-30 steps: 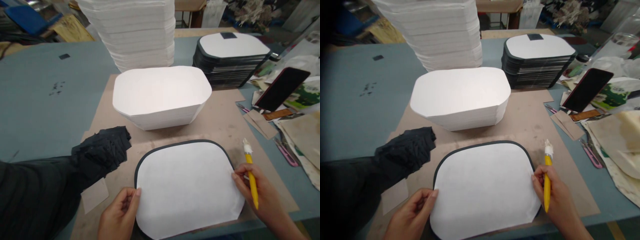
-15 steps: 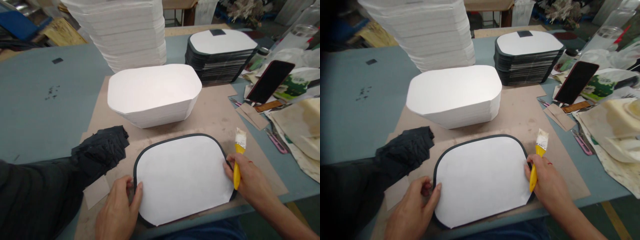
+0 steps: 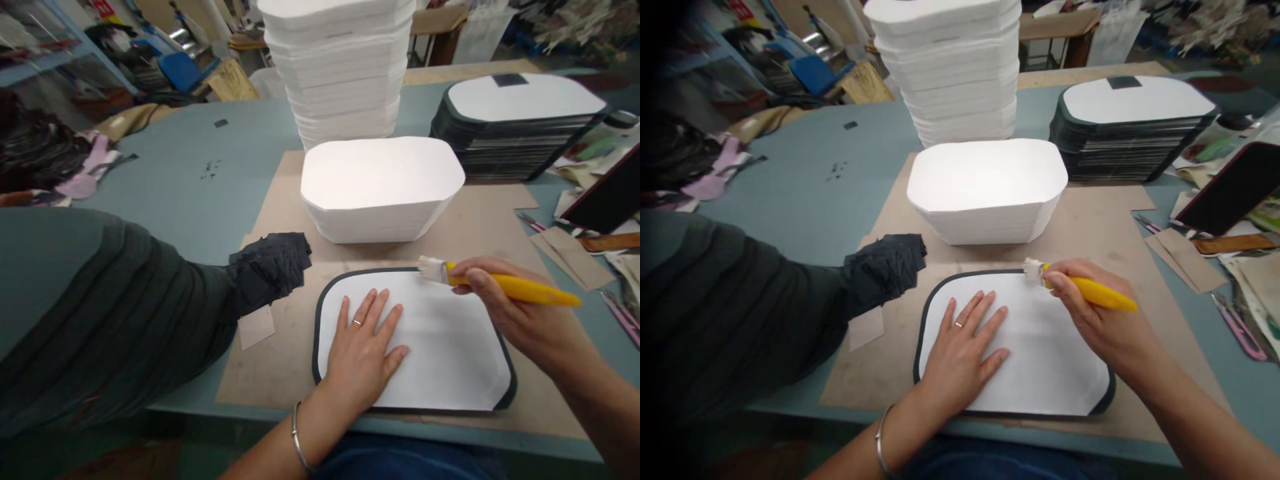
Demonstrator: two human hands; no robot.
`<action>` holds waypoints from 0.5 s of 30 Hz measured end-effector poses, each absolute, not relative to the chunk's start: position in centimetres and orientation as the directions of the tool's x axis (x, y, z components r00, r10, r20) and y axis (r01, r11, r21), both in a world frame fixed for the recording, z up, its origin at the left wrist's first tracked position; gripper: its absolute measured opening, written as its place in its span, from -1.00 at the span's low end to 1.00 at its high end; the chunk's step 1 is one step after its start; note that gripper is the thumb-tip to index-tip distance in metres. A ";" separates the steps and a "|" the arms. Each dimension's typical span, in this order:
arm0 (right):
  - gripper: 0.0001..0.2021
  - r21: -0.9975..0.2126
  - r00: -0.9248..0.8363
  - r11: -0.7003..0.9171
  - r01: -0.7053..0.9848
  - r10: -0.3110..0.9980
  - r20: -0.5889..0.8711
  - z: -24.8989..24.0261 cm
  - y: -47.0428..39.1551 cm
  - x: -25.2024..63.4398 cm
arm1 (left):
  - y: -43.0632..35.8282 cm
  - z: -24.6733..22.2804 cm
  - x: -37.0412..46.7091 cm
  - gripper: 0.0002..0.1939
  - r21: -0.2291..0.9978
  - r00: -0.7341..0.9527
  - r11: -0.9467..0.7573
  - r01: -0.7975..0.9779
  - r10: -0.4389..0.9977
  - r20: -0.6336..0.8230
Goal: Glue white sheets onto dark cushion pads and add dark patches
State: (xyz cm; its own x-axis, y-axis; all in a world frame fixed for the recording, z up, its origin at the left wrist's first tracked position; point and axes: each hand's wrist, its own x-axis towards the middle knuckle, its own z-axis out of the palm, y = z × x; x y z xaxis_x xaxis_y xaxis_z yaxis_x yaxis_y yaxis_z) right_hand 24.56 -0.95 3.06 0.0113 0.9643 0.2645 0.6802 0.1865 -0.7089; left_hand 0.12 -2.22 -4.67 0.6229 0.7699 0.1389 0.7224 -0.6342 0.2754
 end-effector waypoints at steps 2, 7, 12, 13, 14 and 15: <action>-0.63 -0.801 0.040 0.119 0.587 0.984 0.176 2.9 0.6 23.1 | -2.3 -5.0 -0.1 -0.44 0.306 0.607 -0.621 0.722 0.780 0.153; -0.62 -0.843 -0.035 0.102 0.529 0.995 0.098 1.5 2.5 20.2 | -2.3 -4.8 -0.3 -0.41 0.375 0.552 -0.572 0.730 0.816 0.172; -0.58 -0.716 -0.005 0.057 0.696 0.997 0.074 0.1 2.9 22.2 | -2.3 -4.9 -0.1 -0.41 0.386 0.557 -0.578 0.719 0.811 0.178; -0.57 -0.697 0.007 0.046 0.715 0.997 0.073 0.1 2.8 23.0 | -2.3 -4.9 0.0 -0.41 0.388 0.557 -0.579 0.717 0.811 0.182; -0.56 -0.679 0.015 0.039 0.733 0.997 0.074 0.1 2.7 23.7 | -2.4 -4.8 0.1 -0.41 0.391 0.555 -0.579 0.716 0.811 0.184; -0.56 -0.660 0.025 0.031 0.751 0.997 0.076 0.2 2.4 24.4 | -2.5 -4.7 0.2 -0.41 0.397 0.554 -0.578 0.713 0.811 0.187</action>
